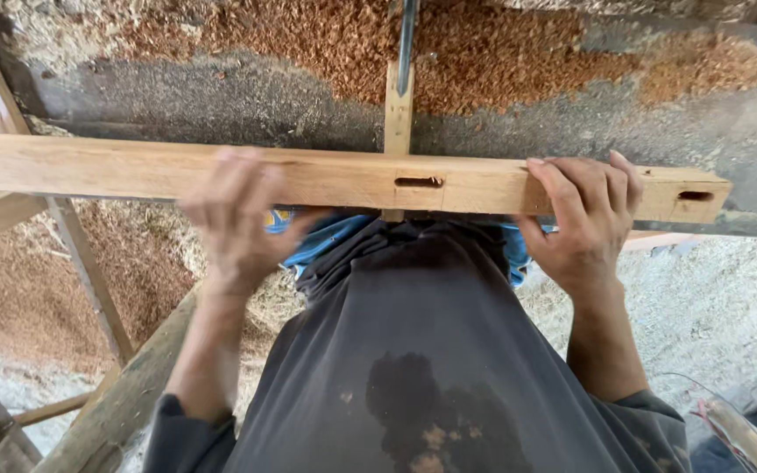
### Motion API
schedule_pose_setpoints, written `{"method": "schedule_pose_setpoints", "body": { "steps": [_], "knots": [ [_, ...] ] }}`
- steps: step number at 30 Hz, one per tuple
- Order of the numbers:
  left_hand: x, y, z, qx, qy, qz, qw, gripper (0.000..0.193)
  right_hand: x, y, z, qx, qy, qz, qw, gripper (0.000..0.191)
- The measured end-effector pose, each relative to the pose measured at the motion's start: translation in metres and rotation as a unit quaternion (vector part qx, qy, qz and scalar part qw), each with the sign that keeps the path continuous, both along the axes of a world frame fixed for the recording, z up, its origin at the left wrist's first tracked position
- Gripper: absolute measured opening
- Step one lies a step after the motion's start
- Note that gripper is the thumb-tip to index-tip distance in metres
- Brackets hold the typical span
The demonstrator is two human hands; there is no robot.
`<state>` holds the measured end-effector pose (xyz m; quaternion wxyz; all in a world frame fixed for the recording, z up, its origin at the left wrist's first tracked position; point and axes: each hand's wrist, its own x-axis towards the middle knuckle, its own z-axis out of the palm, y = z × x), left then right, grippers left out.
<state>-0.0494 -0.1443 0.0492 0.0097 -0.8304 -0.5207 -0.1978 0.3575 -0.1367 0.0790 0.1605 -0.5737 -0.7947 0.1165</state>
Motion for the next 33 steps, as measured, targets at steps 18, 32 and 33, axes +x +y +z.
{"method": "schedule_pose_setpoints", "body": {
  "steps": [18,32,33],
  "knots": [
    [-0.053,0.032,0.017,0.068,0.150,0.016,0.986,0.062,0.149,-0.008,0.001,-0.099,-0.033,0.017,0.994,0.069],
    [0.046,0.054,0.015,-0.139,-0.079,-0.013,0.987,0.076,-0.039,0.062,0.004,0.032,-0.030,0.056,0.997,0.034],
    [0.045,0.059,0.015,-0.154,-0.090,-0.017,0.984,0.074,-0.038,0.069,0.005,0.018,-0.031,0.060,0.998,0.034]
  ]
}}
